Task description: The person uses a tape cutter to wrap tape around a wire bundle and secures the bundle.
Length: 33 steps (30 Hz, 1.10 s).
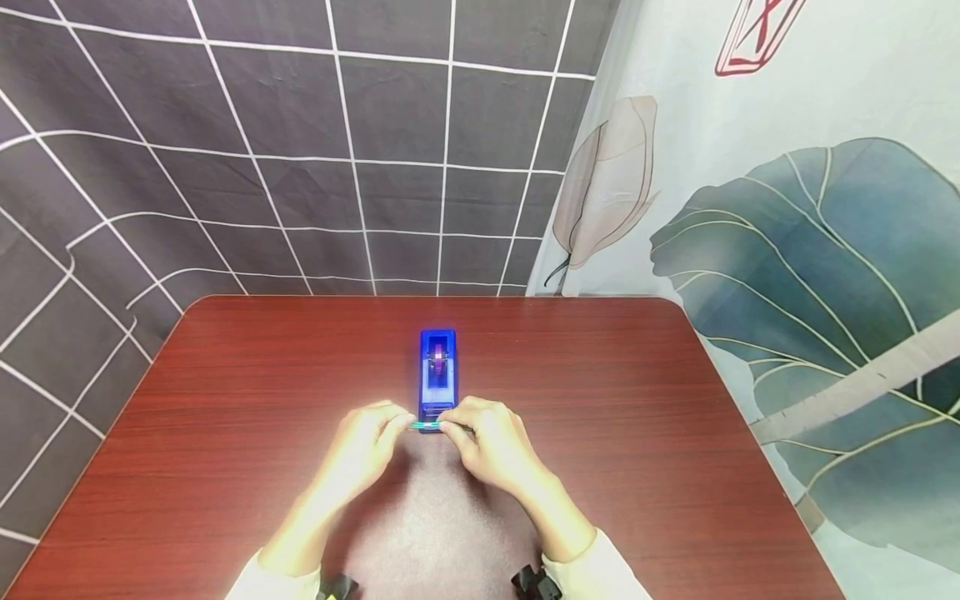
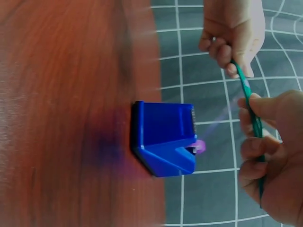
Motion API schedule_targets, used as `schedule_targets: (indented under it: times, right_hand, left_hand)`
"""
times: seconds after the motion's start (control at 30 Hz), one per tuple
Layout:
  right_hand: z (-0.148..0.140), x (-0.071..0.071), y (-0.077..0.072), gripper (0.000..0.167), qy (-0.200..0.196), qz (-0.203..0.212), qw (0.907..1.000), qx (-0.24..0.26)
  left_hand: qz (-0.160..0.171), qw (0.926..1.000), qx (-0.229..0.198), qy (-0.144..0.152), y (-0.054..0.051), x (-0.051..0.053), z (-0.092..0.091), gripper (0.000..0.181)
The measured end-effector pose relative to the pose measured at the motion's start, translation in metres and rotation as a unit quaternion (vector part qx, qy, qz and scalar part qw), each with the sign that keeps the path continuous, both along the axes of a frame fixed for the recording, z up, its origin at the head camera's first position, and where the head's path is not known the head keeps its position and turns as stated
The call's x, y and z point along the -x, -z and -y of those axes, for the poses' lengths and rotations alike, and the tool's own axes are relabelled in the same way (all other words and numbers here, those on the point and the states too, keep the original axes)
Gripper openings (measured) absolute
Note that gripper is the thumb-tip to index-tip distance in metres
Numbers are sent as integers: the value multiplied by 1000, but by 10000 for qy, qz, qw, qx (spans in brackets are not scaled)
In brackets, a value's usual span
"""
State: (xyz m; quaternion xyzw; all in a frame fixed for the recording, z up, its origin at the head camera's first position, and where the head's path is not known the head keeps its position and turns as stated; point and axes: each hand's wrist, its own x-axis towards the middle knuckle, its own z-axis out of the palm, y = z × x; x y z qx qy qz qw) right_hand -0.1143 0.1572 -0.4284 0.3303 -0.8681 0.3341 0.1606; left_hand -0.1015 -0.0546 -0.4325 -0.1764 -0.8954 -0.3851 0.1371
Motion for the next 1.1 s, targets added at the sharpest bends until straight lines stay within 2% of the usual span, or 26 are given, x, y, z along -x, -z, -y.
schedule_targets:
  times: [0.1, 0.2, 0.3, 0.43, 0.63, 0.83, 0.9, 1.0, 1.1]
  right_hand:
    - [0, -1, -7, 11, 150, 762, 9969, -159]
    - [0, 0, -11, 18, 258, 1420, 9892, -239]
    - [-1, 1, -13, 20, 251, 1962, 9802, -87]
    - [-4, 3, -14, 13, 227, 2527, 9670, 237]
    - [-8, 7, -16, 12, 42, 3033, 9514, 539]
    - [-9, 8, -15, 24, -137, 3730, 9255, 644]
    - [-10, 8, -14, 25, -187, 3862, 9196, 687]
    - [-11, 8, -14, 22, -179, 3879, 9183, 771]
    - [-11, 8, -13, 18, -119, 3732, 9246, 752]
  left_hand:
    - [-138, 9999, 7, -45, 1, 0, -1, 15]
    - [-224, 9997, 52, -89, 1, -1, -2, 15]
    - [-306, 9994, 77, -140, 2, -2, -3, 14]
    - [-471, 9987, 99, -193, 3, -2, -6, 12]
    - [-684, 9973, 162, -220, 5, -2, -9, 11]
    - [-845, 9961, 152, -208, 7, -2, -9, 10]
    - [-848, 9961, 143, -205, 7, -2, -9, 10]
    - [-838, 9962, 158, -202, 7, -3, -9, 11]
    - [-840, 9961, 167, -207, 6, -3, -9, 10]
